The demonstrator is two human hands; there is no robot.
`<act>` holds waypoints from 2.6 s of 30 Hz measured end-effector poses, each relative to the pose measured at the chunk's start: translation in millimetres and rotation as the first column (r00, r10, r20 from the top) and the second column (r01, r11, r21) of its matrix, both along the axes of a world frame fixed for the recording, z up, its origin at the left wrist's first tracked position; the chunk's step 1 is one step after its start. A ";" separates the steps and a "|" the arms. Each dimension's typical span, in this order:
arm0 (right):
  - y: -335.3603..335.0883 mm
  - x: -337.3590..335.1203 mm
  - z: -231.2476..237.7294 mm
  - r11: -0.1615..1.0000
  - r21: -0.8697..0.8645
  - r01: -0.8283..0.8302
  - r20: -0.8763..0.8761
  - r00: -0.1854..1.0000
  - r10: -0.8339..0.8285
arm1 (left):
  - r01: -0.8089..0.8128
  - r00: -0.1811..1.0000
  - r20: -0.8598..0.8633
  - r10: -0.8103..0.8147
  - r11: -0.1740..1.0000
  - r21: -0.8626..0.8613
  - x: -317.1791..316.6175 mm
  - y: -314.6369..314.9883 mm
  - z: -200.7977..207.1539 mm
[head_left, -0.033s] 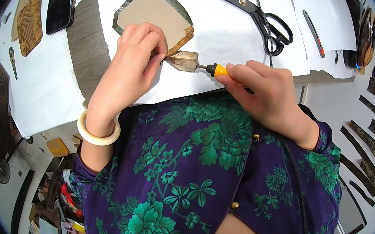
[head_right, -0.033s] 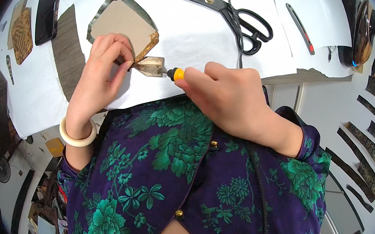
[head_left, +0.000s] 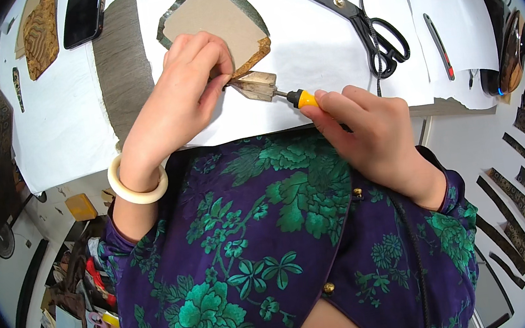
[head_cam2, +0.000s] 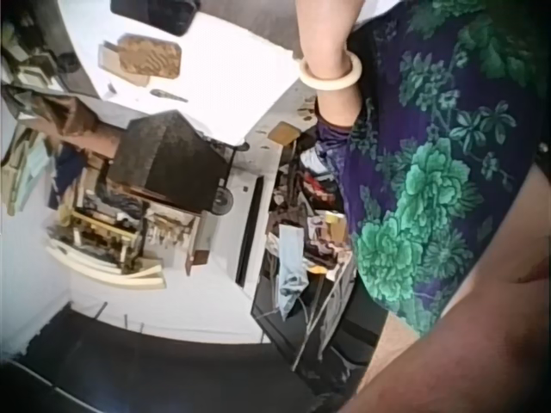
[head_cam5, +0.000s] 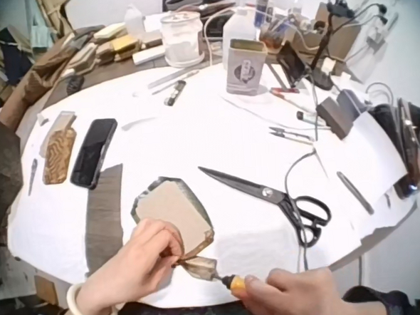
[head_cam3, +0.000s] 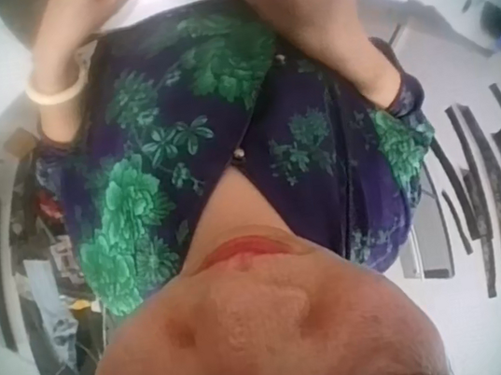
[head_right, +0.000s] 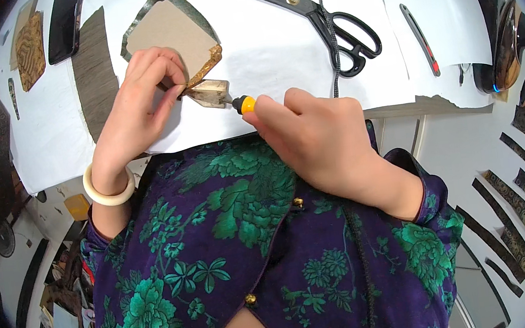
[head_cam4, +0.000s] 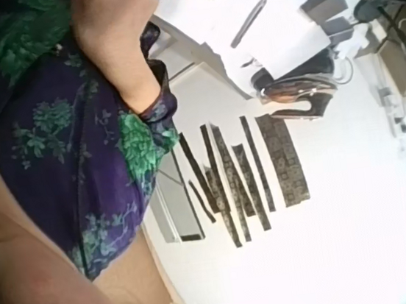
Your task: The person uses a heated edge-sealing tool to burnish the edges of a rectangular leather piece, repeatedly rotating it to treat all sides. The person then uses a small brush to apply a substance to the surface of the leather piece.
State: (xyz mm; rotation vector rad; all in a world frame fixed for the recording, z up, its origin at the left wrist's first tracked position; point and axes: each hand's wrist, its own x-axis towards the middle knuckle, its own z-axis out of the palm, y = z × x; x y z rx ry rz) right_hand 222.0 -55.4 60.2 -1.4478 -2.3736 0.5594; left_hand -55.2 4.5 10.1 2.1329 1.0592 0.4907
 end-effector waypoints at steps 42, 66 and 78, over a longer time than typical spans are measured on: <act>-16.2 35.9 0.6 0.822 -0.349 0.449 -0.363 0.744 -0.561 | 0.133 0.972 -0.221 -0.081 0.964 0.230 -14.8 24.2 0.6; -14.5 33.6 -31.6 0.783 -0.431 0.449 -0.660 0.435 -0.613 | -0.068 0.944 -0.313 0.106 0.989 0.132 17.2 22.7 14.3; -6.1 50.2 -42.0 0.872 -0.373 0.316 -0.857 0.244 -0.455 | 0.297 0.758 0.506 0.410 0.475 -0.829 -5.1 34.2 32.2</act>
